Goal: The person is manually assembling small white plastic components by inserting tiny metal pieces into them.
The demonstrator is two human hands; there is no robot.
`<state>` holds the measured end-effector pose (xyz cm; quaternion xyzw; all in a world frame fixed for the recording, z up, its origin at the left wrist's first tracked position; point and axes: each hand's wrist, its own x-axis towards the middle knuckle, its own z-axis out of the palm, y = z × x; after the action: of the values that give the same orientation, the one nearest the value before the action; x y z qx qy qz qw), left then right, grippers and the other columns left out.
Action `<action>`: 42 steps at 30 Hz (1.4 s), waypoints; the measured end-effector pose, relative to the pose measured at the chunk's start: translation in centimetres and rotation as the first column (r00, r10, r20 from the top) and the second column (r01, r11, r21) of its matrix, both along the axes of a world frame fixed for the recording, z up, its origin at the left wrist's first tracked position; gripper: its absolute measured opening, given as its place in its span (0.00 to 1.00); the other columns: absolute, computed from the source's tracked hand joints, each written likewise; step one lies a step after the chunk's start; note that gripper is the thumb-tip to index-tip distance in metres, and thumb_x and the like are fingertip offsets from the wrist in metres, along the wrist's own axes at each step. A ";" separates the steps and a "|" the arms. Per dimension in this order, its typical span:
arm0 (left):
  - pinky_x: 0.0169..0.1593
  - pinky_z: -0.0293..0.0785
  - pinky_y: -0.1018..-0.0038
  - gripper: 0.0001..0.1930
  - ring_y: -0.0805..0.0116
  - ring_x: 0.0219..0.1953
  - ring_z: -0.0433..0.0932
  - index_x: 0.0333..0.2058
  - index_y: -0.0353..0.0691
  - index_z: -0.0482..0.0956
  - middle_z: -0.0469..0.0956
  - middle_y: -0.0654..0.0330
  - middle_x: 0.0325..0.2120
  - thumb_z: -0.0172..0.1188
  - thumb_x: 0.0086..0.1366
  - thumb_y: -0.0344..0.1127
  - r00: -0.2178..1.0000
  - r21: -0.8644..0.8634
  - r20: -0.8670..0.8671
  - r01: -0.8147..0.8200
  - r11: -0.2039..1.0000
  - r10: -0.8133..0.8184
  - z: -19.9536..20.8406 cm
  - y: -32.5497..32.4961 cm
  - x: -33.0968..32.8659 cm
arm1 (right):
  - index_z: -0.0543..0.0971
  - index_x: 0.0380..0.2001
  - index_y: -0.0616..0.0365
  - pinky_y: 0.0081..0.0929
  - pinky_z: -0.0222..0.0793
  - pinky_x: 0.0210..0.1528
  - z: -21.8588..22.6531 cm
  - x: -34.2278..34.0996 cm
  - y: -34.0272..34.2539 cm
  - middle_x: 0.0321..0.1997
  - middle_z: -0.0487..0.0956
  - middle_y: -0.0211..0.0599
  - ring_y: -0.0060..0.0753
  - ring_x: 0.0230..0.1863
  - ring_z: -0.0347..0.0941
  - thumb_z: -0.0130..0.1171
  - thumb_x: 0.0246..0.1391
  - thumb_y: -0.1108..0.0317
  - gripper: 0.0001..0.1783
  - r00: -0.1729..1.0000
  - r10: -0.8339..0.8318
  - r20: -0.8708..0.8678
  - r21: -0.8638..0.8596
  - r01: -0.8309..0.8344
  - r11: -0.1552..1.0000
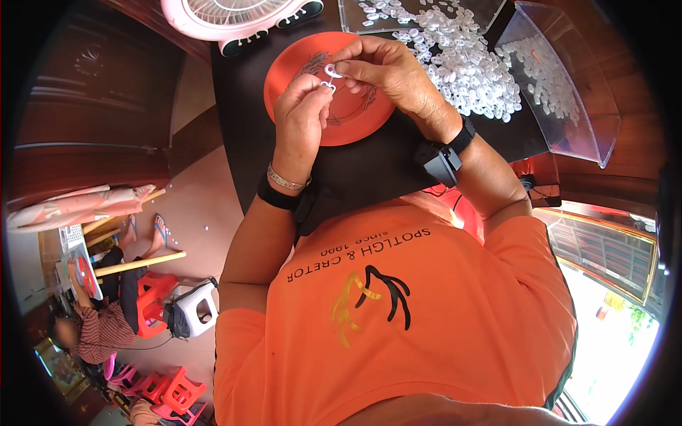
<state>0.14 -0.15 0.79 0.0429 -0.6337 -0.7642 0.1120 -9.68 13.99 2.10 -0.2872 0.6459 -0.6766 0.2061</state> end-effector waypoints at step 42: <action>0.21 0.55 0.84 0.08 0.82 0.18 0.64 0.26 0.37 0.72 0.68 0.68 0.16 0.48 0.64 0.33 0.999 0.047 -0.020 -0.035 0.998 0.036 0.2 0.1 0.1 | 0.77 0.38 0.62 0.20 0.72 0.40 0.0 1.4 -0.5 0.33 0.79 0.30 0.19 0.34 0.74 0.62 0.49 0.75 0.11 0.984 0.121 -0.134 -0.073 -0.132 0.989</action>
<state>0.29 -0.06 0.99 0.0487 -0.6135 -0.7772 0.1311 -8.29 13.53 2.05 -0.3788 0.6103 -0.6679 0.1947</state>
